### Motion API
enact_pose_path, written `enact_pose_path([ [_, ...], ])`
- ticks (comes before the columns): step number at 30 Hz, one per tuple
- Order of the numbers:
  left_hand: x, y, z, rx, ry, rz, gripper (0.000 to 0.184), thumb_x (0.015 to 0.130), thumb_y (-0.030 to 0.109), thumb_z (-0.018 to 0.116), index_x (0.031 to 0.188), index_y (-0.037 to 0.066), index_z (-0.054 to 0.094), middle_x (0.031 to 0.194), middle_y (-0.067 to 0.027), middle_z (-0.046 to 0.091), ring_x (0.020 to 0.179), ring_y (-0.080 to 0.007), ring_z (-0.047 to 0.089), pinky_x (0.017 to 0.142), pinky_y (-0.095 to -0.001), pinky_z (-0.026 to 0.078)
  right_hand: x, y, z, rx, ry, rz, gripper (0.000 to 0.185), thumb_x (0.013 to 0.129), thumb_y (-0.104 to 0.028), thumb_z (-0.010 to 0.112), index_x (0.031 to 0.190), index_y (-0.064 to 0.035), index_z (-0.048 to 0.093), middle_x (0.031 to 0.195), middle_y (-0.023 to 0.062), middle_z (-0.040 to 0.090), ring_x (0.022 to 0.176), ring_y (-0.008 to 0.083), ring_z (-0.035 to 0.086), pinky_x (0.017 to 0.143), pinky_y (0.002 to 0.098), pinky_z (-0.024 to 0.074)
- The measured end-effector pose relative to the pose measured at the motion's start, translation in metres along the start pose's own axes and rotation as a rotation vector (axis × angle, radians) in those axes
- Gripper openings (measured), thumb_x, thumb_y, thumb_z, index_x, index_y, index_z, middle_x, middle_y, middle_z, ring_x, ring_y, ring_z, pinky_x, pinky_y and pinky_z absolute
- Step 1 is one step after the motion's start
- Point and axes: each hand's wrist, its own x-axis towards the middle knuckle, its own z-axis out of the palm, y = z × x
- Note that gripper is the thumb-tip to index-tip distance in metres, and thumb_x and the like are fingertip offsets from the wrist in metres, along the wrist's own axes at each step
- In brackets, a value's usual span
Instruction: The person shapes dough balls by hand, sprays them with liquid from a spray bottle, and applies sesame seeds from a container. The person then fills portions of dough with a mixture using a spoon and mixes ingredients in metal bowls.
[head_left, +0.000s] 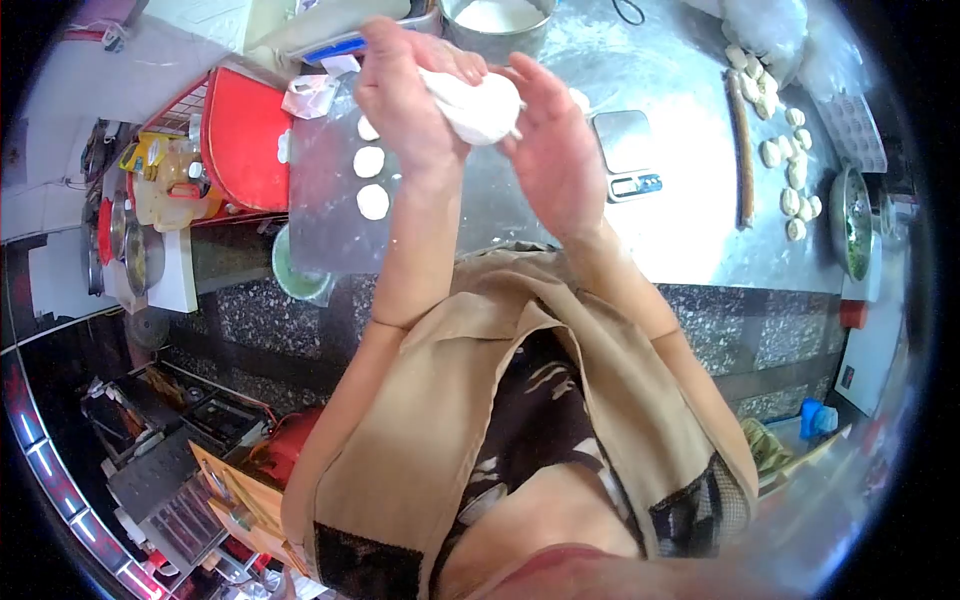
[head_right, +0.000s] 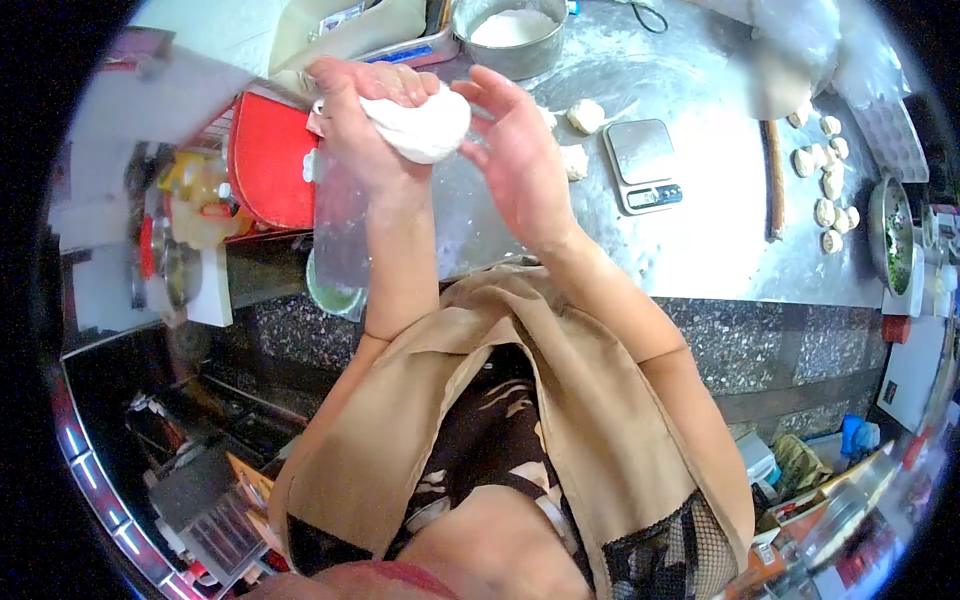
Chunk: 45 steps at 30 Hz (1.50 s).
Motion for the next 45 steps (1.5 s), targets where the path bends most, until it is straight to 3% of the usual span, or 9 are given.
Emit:
enact_pose_path([
  [3, -0.020, -0.034, -0.006, 1.019, -0.273, 0.379, 0.037, 0.090, 0.034, 0.051, 0.071, 0.004, 0.059, 0.064, -0.0062, 0.059, 0.059, -0.0202, 0.054, 0.063, -0.0336, 0.044, 0.013, 0.011, -0.005, 0.613, 0.425, 0.516, 0.052, 0.092, -0.044, 0.030, 0.116, -0.0018, 0.049, 0.111, 0.0084, 0.055, 0.107, 0.0220, 0.052, 0.091, 0.0360, 0.0427],
  [5, -0.015, -0.047, -0.020, 1.094, -0.562, 0.489, 0.023, 0.084, 0.025, 0.062, 0.089, 0.002, 0.061, 0.080, -0.0063, 0.063, 0.080, -0.0220, 0.057, 0.079, -0.0348, 0.043, 0.020, 0.030, -0.029, 0.700, 0.402, 0.534, 0.040, 0.092, -0.034, 0.035, 0.109, -0.0024, 0.052, 0.106, 0.0086, 0.058, 0.102, 0.0224, 0.055, 0.090, 0.0370, 0.0435],
  [10, -0.034, -0.055, -0.016, 1.200, -0.277, 0.400, 0.037, 0.082, 0.014, 0.064, 0.114, -0.002, 0.055, 0.089, -0.0100, 0.065, 0.105, -0.0199, 0.055, 0.098, -0.0369, 0.037, 0.015, 0.035, -0.032, 0.536, 0.356, 0.494, 0.040, 0.091, -0.032, 0.037, 0.113, -0.0018, 0.050, 0.115, 0.0112, 0.055, 0.109, 0.0231, 0.051, 0.095, 0.0369, 0.0406],
  [15, -0.039, -0.052, -0.019, 0.976, -0.141, 0.372, 0.028, 0.085, -0.005, 0.051, 0.110, -0.002, 0.062, 0.072, -0.0085, 0.066, 0.066, -0.0163, 0.065, 0.073, -0.0304, 0.051, 0.010, 0.044, -0.028, 0.829, 0.305, 0.490, 0.051, 0.090, -0.041, 0.038, 0.122, -0.0022, 0.047, 0.126, 0.0149, 0.049, 0.118, 0.0258, 0.046, 0.102, 0.0371, 0.0342],
  [22, -0.044, -0.099, -0.106, 1.228, 0.058, 0.148, 0.046, 0.078, -0.005, 0.052, 0.123, 0.002, 0.052, 0.078, -0.0081, 0.067, 0.064, -0.0173, 0.065, 0.062, -0.0288, 0.052, 0.014, 0.122, -0.051, 0.776, 0.633, 0.729, 0.034, 0.087, -0.035, 0.045, 0.102, -0.0068, 0.054, 0.098, 0.0065, 0.059, 0.094, 0.0209, 0.056, 0.087, 0.0358, 0.0436],
  [24, -0.043, -0.100, -0.140, 1.154, 0.067, -0.174, 0.057, 0.082, 0.006, 0.056, 0.136, 0.003, 0.037, 0.108, -0.0160, 0.062, 0.092, -0.0254, 0.063, 0.080, -0.0345, 0.049, 0.018, 0.157, -0.057, 0.454, 0.778, 0.775, 0.028, 0.086, -0.031, 0.047, 0.098, -0.0062, 0.054, 0.095, 0.0045, 0.059, 0.092, 0.0194, 0.057, 0.083, 0.0337, 0.0449],
  [27, -0.052, -0.127, -0.226, 1.091, 0.273, -0.377, 0.074, 0.093, 0.037, 0.048, 0.144, 0.003, 0.005, 0.147, -0.0162, 0.017, 0.135, -0.0265, 0.019, 0.109, -0.0357, 0.017, 0.034, 0.214, -0.071, -0.238, 0.519, 0.705, 0.019, 0.083, -0.022, 0.054, 0.083, -0.0045, 0.060, 0.085, 0.0048, 0.058, 0.081, 0.0179, 0.058, 0.073, 0.0356, 0.0484],
  [34, -0.086, -0.051, -0.258, 1.068, 0.605, -0.308, 0.059, 0.097, 0.031, 0.039, 0.143, 0.006, 0.012, 0.139, -0.0179, 0.029, 0.126, -0.0275, 0.032, 0.105, -0.0395, 0.023, 0.062, 0.349, -0.093, -1.464, -0.611, -0.130, 0.028, 0.068, -0.016, 0.063, 0.094, -0.0069, 0.062, 0.103, 0.0121, 0.059, 0.098, 0.0299, 0.056, 0.078, 0.0381, 0.0504],
  [45, -0.080, -0.050, -0.218, 0.999, 0.550, -0.408, 0.042, 0.092, 0.009, 0.050, 0.130, 0.000, 0.037, 0.125, -0.0136, 0.044, 0.112, -0.0215, 0.047, 0.093, -0.0316, 0.039, 0.064, 0.267, -0.123, -1.312, -0.262, 0.036, 0.043, 0.074, -0.023, 0.063, 0.112, -0.0051, 0.055, 0.114, 0.0144, 0.056, 0.106, 0.0326, 0.050, 0.091, 0.0455, 0.0401],
])
